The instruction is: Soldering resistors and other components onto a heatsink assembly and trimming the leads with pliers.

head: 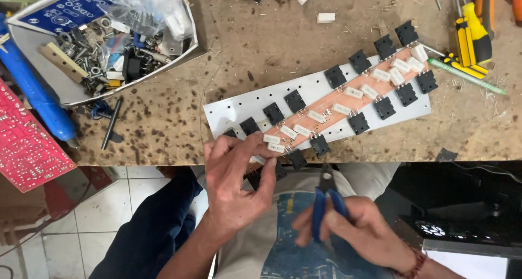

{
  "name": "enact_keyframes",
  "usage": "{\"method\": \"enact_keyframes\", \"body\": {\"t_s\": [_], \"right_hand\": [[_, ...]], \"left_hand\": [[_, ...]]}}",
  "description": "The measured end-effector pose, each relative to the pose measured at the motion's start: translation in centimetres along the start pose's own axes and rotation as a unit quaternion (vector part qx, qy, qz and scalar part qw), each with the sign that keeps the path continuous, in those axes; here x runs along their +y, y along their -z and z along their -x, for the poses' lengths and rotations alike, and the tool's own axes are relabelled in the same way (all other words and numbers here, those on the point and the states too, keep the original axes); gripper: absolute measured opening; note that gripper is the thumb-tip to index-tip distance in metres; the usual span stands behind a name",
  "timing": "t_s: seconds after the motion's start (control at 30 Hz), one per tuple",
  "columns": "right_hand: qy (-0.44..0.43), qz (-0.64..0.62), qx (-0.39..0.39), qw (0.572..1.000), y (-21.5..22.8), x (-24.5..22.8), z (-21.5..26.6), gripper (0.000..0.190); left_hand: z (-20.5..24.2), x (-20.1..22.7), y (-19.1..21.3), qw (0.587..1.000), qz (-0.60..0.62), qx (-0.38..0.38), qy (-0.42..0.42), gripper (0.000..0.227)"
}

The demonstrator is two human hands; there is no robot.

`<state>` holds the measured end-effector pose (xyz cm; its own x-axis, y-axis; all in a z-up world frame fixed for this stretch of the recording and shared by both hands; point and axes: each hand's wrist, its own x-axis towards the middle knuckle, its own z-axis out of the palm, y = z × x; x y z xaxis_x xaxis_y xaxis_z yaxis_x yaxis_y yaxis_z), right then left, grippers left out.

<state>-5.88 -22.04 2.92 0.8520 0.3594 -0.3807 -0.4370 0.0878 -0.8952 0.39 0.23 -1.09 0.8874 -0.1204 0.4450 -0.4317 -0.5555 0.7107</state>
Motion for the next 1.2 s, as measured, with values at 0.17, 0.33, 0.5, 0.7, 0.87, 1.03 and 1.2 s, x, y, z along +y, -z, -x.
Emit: {"method": "enact_keyframes", "body": {"t_s": [0.17, 0.33, 0.5, 0.7, 0.87, 1.03, 1.2], "right_hand": [[-0.164, -0.181, -0.150, 0.958, -1.0, 2.0, -1.7, 0.037], [-0.133, -0.164, -0.266, 0.941, -0.9, 2.1, -2.2, 0.037], [-0.125, -0.273, -0.189, 0.935, -1.7, 3.5, -1.7, 0.047], [-0.149, -0.477, -0.227, 0.836, -1.0, 7.6, -1.7, 0.045], [-0.108, -0.568, -0.293, 0.762, -0.5, 10.8, -2.7, 0.043], [-0.137, -0.530, -0.292, 0.784, -0.6, 8.7, -3.8, 0.051], [0.057, 0.181, -0.108, 0.976, -1.4, 1.1, -2.5, 0.043]], "left_hand": [[0.0, 0.0, 0.2, 1.000, 0.000, -0.005, -0.007, 0.038], [-0.5, 0.2, 0.6, 1.000, 0.004, -0.013, 0.002, 0.032], [-0.1, -0.2, 0.6, 1.000, 0.019, -0.019, 0.002, 0.033], [0.1, -0.4, 0.8, 0.999, 0.022, -0.029, 0.007, 0.035], [0.1, -0.7, 1.0, 0.998, 0.028, -0.056, 0.011, 0.036], [-0.2, -0.4, 0.9, 0.998, 0.028, -0.051, 0.009, 0.036], [0.1, -0.5, 0.7, 0.999, 0.015, -0.040, 0.005, 0.037]]}}
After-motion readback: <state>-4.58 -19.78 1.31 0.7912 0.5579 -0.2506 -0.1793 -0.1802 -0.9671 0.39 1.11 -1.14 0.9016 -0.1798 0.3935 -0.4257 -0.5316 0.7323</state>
